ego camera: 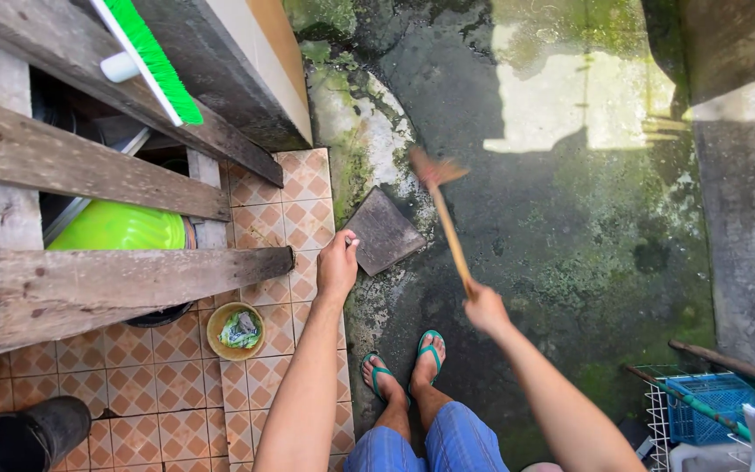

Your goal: The person sweeps debris from a tiled floor into a dustpan using a broom, then moves to a mossy outdoor area to sweep more debris into the dustpan, and finally returns indoors to sweep a concrete floor. The person repeatedly sweeps and collects debris into the dustpan throughout the episode.

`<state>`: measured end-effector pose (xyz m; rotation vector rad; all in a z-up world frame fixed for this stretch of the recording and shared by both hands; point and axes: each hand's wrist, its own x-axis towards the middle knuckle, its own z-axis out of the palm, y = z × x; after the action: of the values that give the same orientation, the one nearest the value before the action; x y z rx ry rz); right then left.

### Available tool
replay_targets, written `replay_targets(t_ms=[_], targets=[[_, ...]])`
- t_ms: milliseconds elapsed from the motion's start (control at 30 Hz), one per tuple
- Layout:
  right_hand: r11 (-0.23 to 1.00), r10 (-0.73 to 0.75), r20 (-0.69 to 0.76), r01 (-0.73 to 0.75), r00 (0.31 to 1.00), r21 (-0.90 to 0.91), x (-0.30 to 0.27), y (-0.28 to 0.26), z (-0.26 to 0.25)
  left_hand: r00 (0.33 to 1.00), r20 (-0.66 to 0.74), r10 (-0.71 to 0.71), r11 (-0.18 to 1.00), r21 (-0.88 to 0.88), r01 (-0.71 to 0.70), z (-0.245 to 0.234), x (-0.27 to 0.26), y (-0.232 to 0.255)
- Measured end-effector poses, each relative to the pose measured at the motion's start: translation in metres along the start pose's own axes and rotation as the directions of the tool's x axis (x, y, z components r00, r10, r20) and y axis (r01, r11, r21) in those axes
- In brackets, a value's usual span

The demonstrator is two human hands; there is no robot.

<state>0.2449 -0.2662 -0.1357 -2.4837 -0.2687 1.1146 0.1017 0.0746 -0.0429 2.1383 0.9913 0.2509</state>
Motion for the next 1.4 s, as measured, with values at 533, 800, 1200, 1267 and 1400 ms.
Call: replay_targets(t_ms=[533,800,1200,1267,1400], targets=[[0.983,0.182,-0.229,-0.176,0.956,0.043,-0.052,0.018,-0.126,0.99,0.068,-0.12,0.982,0.158,0.108,0.001,0.021,0.001],[0.979,0.202,-0.089,-0.201,0.975,0.019,-0.058,0.009,-0.02,0.992,0.062,-0.108,0.972,0.214,0.092,0.02,0.014,-0.02],[0.973,0.102,-0.206,-0.055,0.973,0.222,-0.158,-0.007,-0.1,0.976,0.134,-0.173,0.972,0.186,0.146,0.029,0.011,-0.045],[0.979,0.14,-0.254,-0.095,0.957,0.182,-0.124,0.005,-0.116,0.978,0.124,-0.166,0.976,0.16,0.146,0.016,0.009,-0.028],[0.962,0.264,-0.329,-0.274,0.907,0.016,-0.041,0.052,-0.125,0.986,0.096,-0.136,0.984,0.126,0.124,-0.003,0.012,0.009]])
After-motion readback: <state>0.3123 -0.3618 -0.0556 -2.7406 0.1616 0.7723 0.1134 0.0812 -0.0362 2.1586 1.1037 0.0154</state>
